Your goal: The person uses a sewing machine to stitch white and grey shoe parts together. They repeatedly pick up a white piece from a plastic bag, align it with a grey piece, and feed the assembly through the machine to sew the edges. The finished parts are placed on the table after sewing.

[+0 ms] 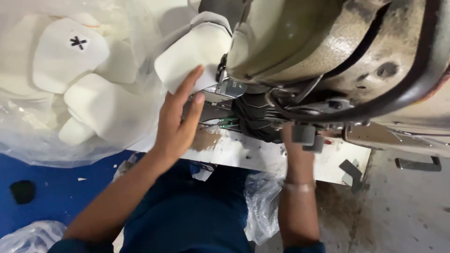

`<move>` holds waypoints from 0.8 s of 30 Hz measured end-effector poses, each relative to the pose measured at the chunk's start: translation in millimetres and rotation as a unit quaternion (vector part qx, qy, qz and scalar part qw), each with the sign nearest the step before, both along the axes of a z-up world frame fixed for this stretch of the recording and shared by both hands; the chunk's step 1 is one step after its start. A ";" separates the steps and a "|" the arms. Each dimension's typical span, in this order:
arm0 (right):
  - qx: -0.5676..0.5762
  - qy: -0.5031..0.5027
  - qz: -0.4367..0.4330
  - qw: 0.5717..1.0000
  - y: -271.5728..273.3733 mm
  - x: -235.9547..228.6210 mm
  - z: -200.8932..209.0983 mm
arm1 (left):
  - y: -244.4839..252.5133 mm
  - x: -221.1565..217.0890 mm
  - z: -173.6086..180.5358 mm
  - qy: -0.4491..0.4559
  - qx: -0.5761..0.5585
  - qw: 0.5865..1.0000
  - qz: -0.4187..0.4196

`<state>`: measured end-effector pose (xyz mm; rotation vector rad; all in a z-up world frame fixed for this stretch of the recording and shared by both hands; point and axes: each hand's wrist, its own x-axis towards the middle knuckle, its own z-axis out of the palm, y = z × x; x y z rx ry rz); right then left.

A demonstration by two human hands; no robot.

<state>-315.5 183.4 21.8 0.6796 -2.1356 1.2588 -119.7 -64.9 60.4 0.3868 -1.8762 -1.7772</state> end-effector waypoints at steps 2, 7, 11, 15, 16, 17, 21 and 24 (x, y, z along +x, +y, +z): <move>0.389 0.004 0.147 0.909 -43.7 -14.9 -14.5 | 12.5 21.1 -7.5 -0.009 -0.160 0.981 0.105; 0.447 0.025 0.186 0.875 -87.5 -31.1 -23.9 | 28.5 95.3 -33.3 -0.091 -0.090 0.989 0.070; 0.361 0.039 0.111 0.925 -65.0 -20.7 -21.0 | 14.2 142.6 -37.3 -0.180 -0.129 0.972 0.076; -0.088 -0.234 0.154 0.956 -34.5 51.1 10.0 | -24.4 155.0 -36.1 -0.237 -0.359 0.859 0.276; -0.171 -0.264 0.201 0.928 -23.8 68.6 13.3 | -38.8 154.9 -33.9 -0.255 -0.363 0.843 0.304; -0.252 -0.292 0.247 0.889 -12.2 85.4 16.7 | -52.6 154.5 -31.4 -0.273 -0.366 0.826 0.331; -0.221 -0.386 0.221 0.868 0.2 140.0 -8.5 | -87.8 154.3 -58.4 -0.325 -0.338 0.824 0.318; -0.108 -0.482 0.188 0.849 -6.4 177.0 -2.6 | -97.4 150.4 -70.7 -0.368 -0.364 0.807 0.286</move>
